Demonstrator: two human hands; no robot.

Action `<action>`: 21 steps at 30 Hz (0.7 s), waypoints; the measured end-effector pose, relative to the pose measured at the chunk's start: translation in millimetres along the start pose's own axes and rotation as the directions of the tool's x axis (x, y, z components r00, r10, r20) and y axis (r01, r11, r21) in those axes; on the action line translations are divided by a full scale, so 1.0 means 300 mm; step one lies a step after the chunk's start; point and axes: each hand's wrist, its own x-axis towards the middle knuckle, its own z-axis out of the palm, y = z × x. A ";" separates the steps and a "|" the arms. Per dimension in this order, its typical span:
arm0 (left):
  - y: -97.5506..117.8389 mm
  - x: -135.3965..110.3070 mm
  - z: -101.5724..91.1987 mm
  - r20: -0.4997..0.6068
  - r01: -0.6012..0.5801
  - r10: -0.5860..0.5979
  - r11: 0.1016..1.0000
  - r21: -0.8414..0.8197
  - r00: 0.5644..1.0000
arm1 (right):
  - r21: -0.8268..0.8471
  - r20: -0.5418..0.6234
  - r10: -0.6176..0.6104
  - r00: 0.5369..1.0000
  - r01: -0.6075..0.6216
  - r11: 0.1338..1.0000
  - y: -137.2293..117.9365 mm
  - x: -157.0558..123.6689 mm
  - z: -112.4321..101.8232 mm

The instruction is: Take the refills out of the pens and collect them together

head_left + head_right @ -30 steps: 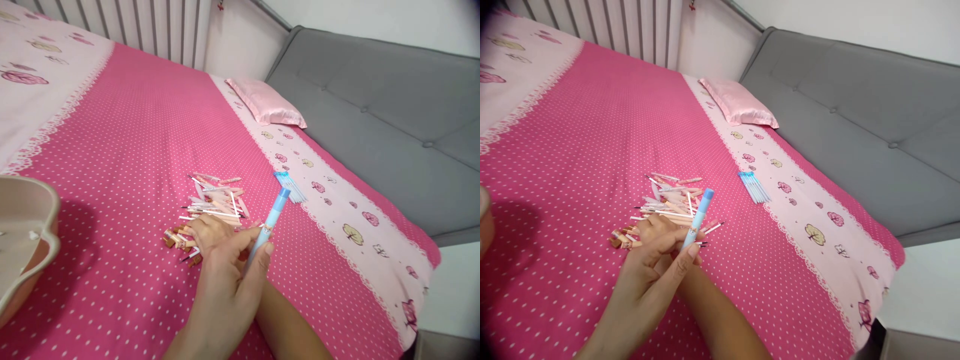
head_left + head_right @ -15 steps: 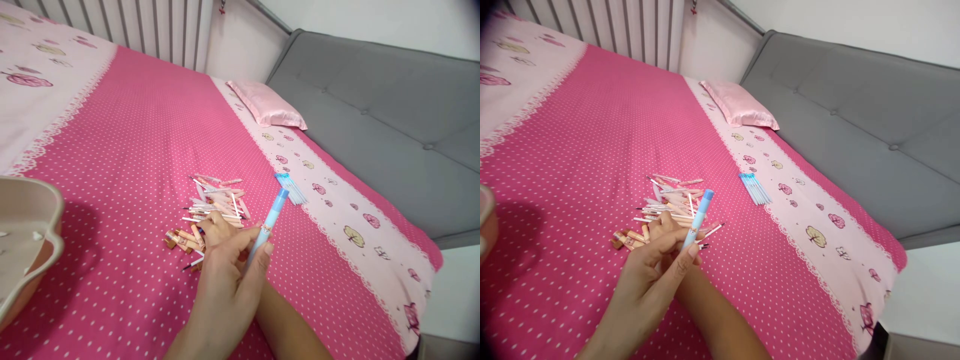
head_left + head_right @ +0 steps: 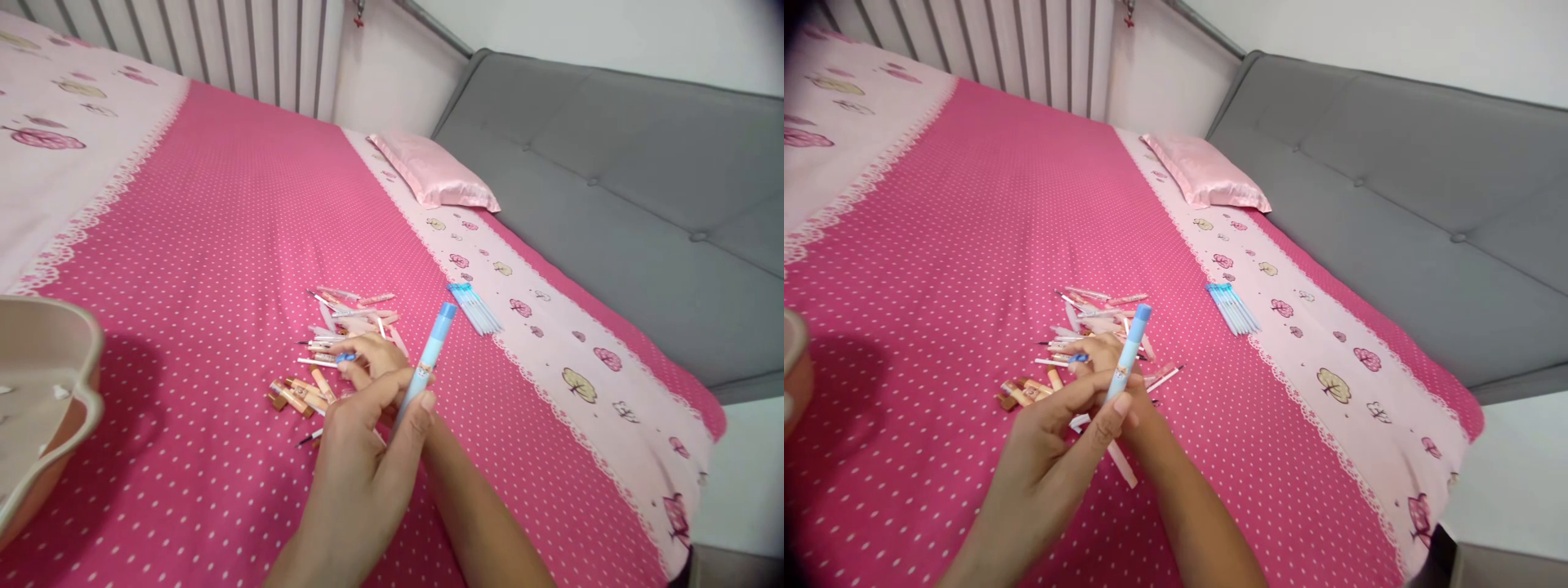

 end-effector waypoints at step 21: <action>-0.058 0.025 0.023 0.044 0.005 -0.007 0.998 0.057 0.999 | 0.741 -0.240 0.274 0.931 -0.007 0.672 -0.123 -0.069 -0.287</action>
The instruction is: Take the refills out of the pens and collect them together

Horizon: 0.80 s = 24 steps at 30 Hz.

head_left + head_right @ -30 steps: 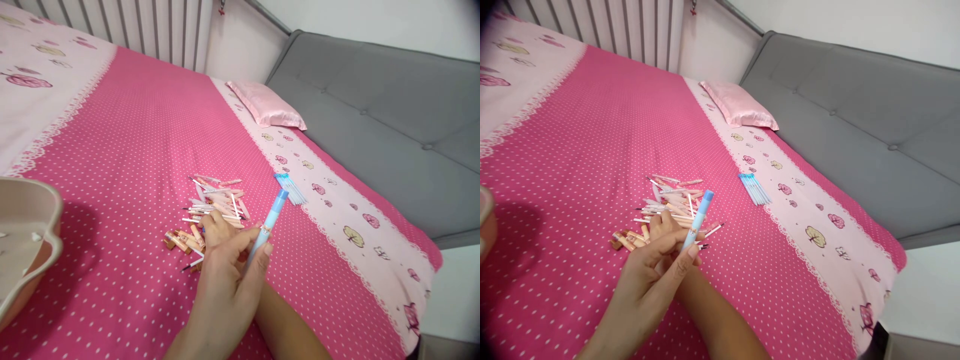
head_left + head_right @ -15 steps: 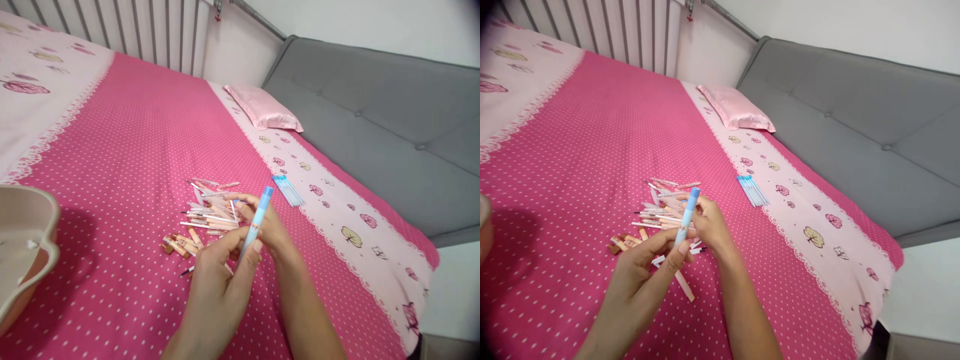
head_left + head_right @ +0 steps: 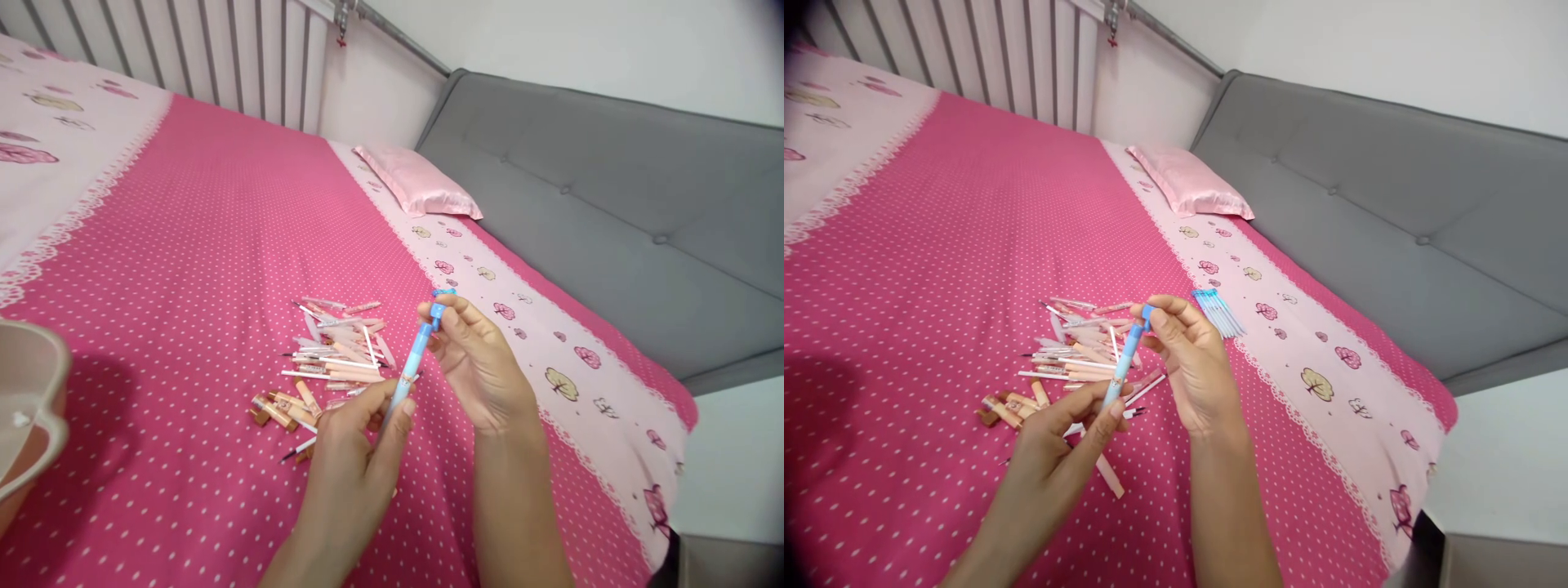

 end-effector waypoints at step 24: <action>0.010 0.000 -0.003 0.030 -0.018 0.017 1.000 0.019 0.999 | -0.083 -0.044 -0.080 0.996 0.076 0.994 -0.006 -0.013 0.011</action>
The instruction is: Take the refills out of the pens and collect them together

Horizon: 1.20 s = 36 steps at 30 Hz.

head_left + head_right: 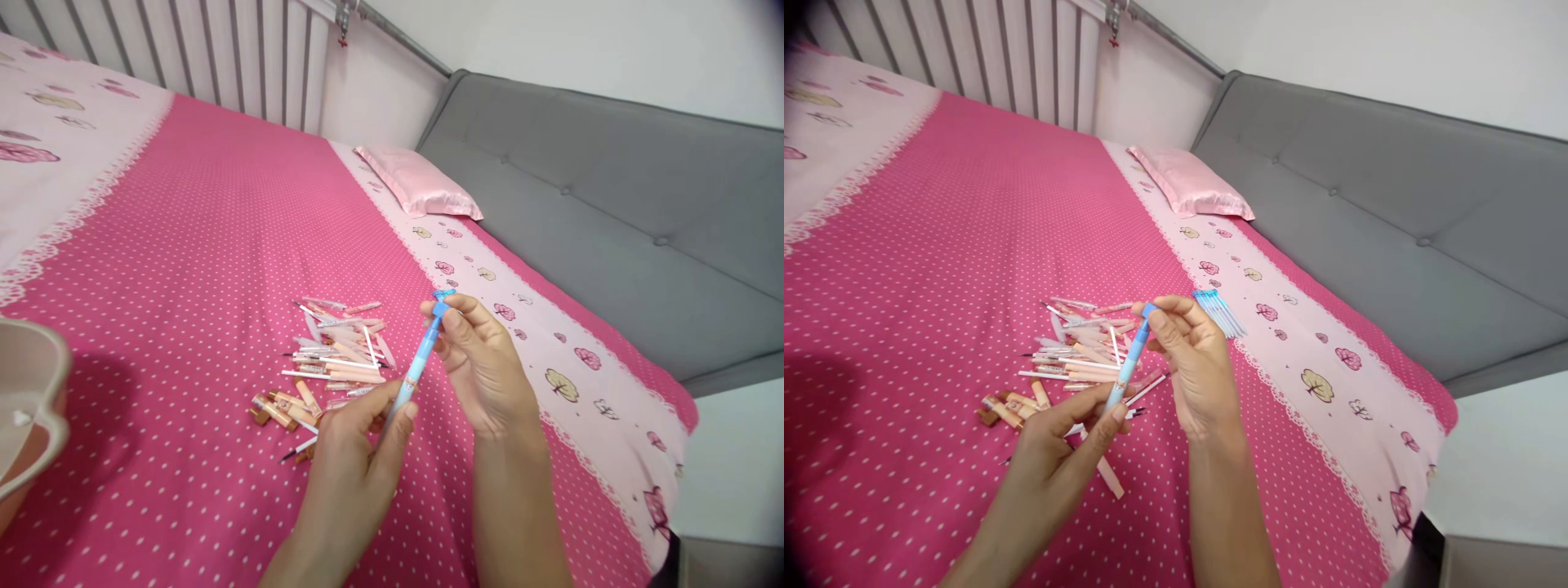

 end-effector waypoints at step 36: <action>0.009 0.013 -0.035 -0.417 0.052 -0.191 0.945 -0.324 0.889 | -0.383 0.294 0.066 0.953 0.055 0.922 0.013 -0.032 0.031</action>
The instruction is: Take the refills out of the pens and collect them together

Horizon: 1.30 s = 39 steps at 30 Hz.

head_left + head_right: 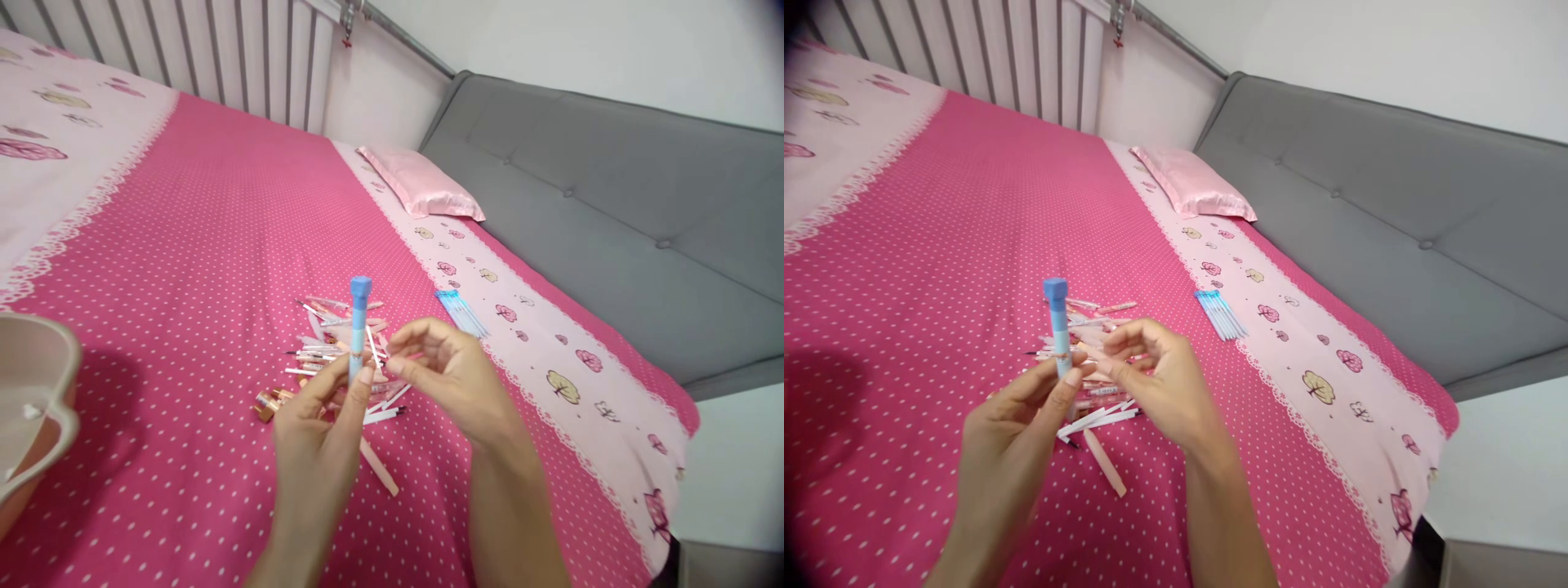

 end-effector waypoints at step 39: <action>-0.025 0.020 -0.002 -0.059 0.061 -0.067 0.992 -0.110 0.996 | -0.456 -0.725 -0.114 0.679 -0.350 0.818 0.304 0.145 -0.220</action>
